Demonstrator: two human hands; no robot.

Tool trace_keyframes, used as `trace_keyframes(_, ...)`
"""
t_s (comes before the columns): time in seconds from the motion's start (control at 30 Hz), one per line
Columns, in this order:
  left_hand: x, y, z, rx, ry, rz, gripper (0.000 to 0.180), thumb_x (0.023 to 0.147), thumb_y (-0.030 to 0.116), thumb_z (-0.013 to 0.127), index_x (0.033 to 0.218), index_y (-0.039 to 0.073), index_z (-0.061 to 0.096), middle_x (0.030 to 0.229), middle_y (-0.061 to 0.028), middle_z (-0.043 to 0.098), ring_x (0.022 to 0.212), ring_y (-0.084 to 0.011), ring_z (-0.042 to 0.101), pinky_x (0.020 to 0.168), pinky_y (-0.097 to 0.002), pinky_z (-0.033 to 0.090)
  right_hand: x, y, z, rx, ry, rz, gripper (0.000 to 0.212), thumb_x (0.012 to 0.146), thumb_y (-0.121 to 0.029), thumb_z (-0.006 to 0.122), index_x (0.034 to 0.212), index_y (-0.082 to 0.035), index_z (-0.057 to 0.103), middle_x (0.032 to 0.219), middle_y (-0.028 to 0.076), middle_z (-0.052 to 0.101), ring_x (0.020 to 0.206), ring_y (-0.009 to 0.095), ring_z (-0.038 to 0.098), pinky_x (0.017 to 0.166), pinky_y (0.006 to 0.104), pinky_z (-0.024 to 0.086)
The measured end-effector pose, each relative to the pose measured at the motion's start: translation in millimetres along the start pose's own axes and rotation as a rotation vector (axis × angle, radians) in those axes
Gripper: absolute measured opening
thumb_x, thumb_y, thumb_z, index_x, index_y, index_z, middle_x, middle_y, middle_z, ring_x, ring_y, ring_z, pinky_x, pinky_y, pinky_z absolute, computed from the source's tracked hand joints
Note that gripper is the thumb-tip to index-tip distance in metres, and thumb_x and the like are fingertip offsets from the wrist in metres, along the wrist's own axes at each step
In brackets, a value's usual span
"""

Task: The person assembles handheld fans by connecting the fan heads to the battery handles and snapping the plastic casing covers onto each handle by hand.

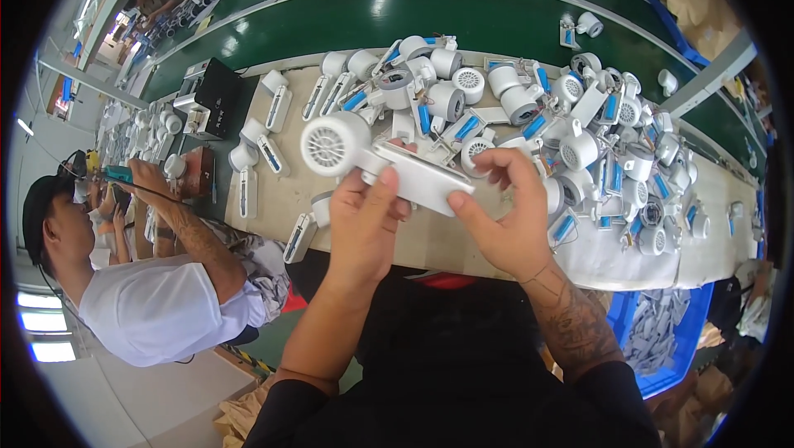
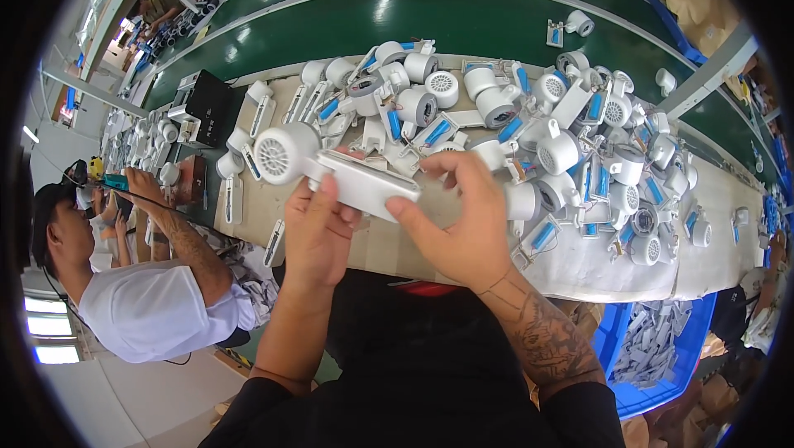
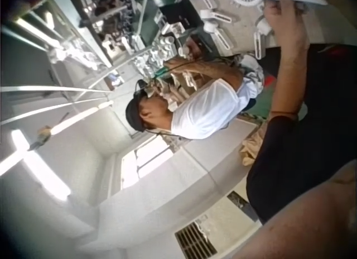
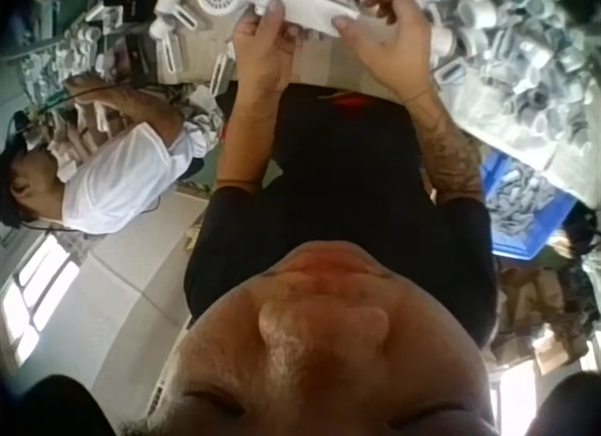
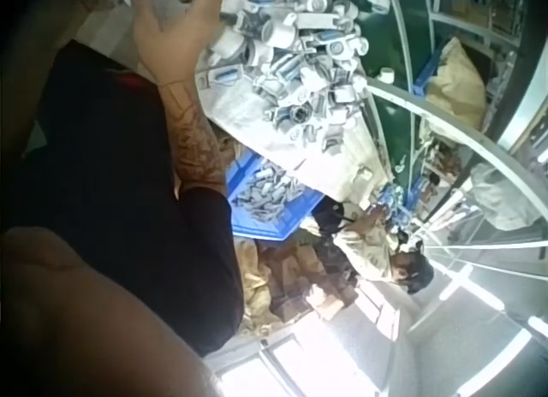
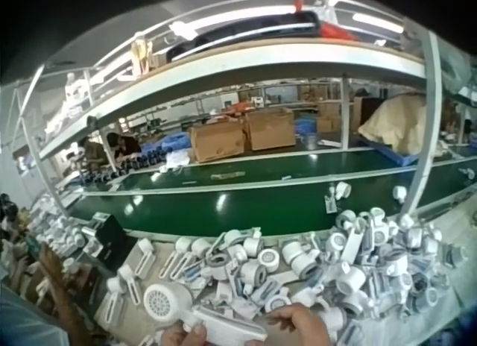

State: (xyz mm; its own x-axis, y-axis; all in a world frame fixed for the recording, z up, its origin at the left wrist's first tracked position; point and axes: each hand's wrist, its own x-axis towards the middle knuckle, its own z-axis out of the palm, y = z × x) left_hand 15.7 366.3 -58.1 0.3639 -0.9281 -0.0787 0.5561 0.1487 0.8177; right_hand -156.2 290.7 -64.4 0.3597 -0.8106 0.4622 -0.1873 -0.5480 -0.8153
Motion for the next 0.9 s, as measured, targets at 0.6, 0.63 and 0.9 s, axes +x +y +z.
trace_keyframes(0.6, 59, 69, -130, 0.982, 0.392, 0.137, 0.030, 0.090, 0.030, 0.075, 0.092, 0.001, 0.072, 0.065, 0.0017, 0.062, 0.053, -0.0066, 0.050, 0.049, -0.0242, 0.037, -28, 28, 30, 0.447, -0.424, 0.262, 0.027, 0.096, -0.022, 0.066, 0.082, 0.001, 0.064, 0.063, 0.001, 0.054, 0.058, 0.007, 0.046, 0.054, 0.0251, 0.039)
trace_keyframes(0.63, 75, 84, -140, 1.092, 0.384, 0.140, 0.028, 0.088, 0.026, 0.076, 0.091, -0.002, 0.072, 0.066, -0.0016, 0.065, 0.057, -0.0068, 0.056, 0.052, -0.0251, 0.042, -24, 24, 24, 0.387, -0.461, 0.329, 0.027, 0.095, -0.023, 0.067, 0.082, 0.001, 0.064, 0.062, 0.002, 0.054, 0.057, 0.008, 0.047, 0.053, 0.0260, 0.039)
trace_keyframes(0.9, 181, 101, -185, 1.883, 0.225, 0.098, 0.043, 0.069, 0.036, 0.081, 0.088, -0.002, 0.073, 0.084, -0.0220, 0.071, 0.081, -0.0342, 0.071, 0.076, -0.0404, 0.054, -5, 20, 18, 0.075, -0.467, 0.321, 0.024, 0.088, -0.022, 0.074, 0.080, -0.001, 0.066, 0.063, 0.007, 0.058, 0.052, 0.012, 0.051, 0.051, 0.0283, 0.041)
